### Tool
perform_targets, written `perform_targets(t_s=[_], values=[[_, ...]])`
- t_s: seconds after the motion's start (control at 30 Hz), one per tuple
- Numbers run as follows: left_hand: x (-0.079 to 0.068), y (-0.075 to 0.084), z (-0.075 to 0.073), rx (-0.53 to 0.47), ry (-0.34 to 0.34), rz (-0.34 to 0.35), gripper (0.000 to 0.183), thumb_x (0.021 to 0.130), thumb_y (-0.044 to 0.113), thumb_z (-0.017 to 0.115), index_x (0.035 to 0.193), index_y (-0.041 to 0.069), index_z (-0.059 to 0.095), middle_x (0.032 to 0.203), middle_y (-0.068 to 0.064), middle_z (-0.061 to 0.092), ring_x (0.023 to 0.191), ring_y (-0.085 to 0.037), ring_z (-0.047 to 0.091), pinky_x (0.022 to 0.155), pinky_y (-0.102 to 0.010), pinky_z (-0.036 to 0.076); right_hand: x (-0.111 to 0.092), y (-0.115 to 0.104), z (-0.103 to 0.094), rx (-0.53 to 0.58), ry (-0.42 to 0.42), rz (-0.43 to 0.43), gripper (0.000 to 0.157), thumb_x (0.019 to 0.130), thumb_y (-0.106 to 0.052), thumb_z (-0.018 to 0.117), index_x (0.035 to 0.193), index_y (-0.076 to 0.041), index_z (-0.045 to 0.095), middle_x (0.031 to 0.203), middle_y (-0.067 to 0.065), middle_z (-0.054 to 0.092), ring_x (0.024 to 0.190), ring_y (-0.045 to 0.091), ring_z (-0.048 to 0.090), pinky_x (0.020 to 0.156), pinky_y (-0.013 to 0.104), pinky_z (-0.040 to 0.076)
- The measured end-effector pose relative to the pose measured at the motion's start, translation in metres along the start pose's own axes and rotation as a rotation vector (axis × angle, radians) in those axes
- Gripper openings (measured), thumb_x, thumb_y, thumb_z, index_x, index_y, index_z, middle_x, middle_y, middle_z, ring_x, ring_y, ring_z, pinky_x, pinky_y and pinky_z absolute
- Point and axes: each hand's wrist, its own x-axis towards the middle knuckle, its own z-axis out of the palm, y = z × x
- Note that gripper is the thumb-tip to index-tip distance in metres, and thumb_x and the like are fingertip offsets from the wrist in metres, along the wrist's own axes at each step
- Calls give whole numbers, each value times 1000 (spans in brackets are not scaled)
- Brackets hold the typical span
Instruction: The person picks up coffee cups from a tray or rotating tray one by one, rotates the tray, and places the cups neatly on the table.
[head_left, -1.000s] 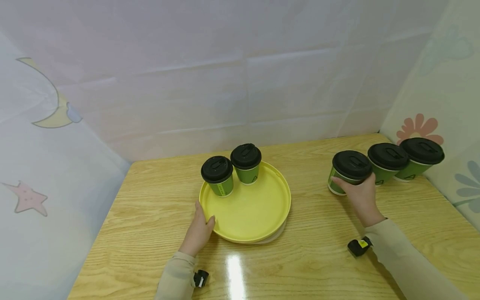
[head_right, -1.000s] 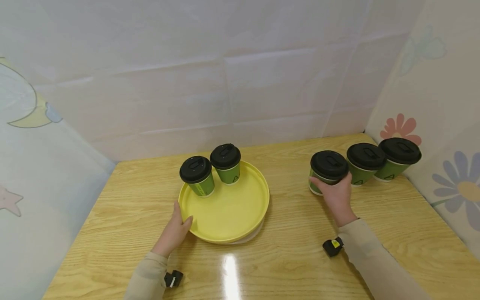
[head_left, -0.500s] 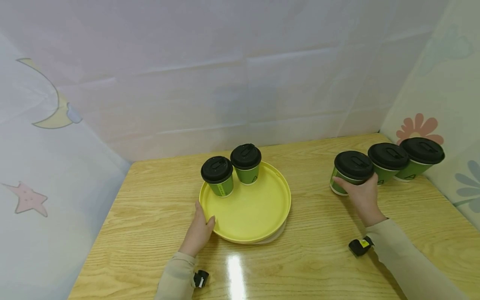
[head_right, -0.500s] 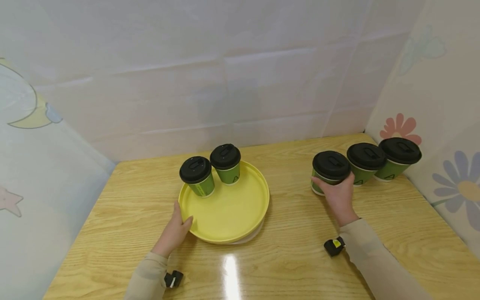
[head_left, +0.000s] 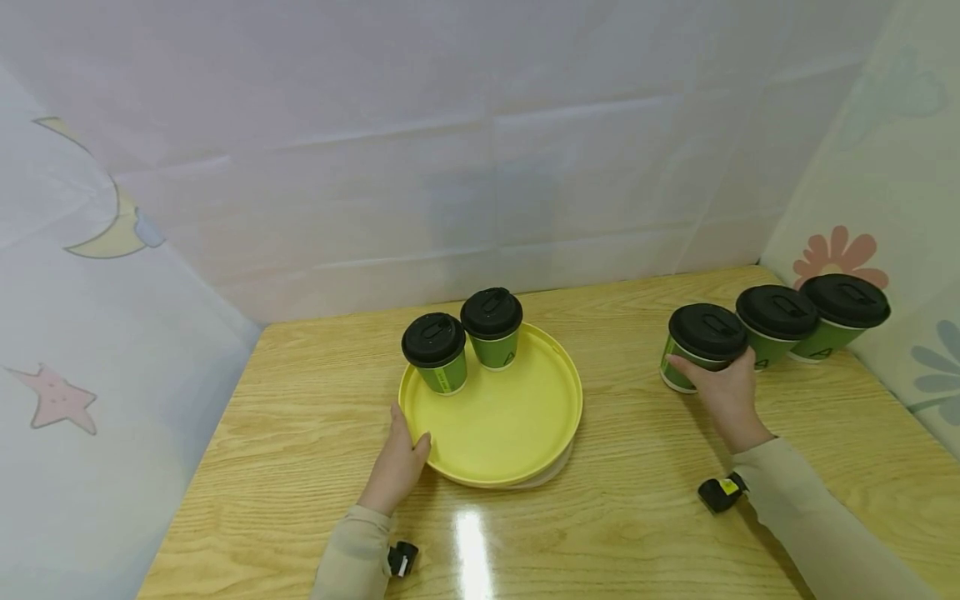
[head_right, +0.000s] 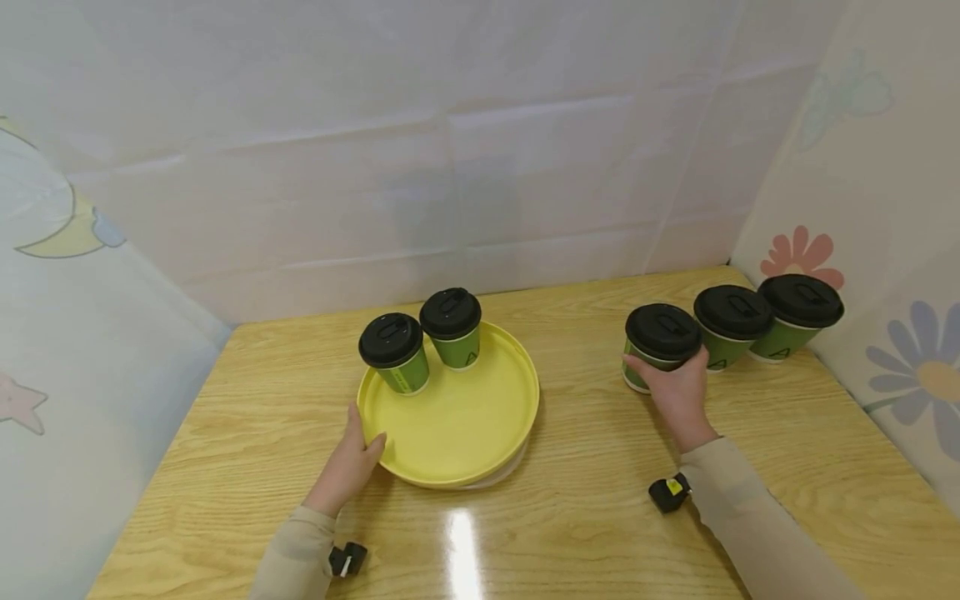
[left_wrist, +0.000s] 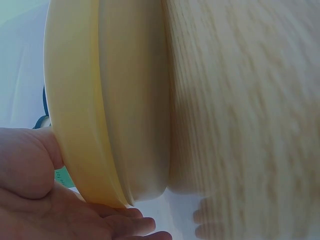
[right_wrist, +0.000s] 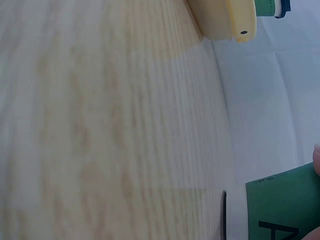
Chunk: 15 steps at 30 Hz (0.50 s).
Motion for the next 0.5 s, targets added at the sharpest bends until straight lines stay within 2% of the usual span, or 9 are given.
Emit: perform_targets(t_s=[0.5], values=[[0, 0, 0, 9, -6, -14, 75, 102, 12, 43, 146, -16, -10, 152, -38, 2, 140, -48, 14, 113, -56, 15, 4, -2, 4, -24, 31, 7, 108, 85, -28, 75, 151, -1, -5, 156, 23, 7, 143, 39, 15, 116, 49, 17]])
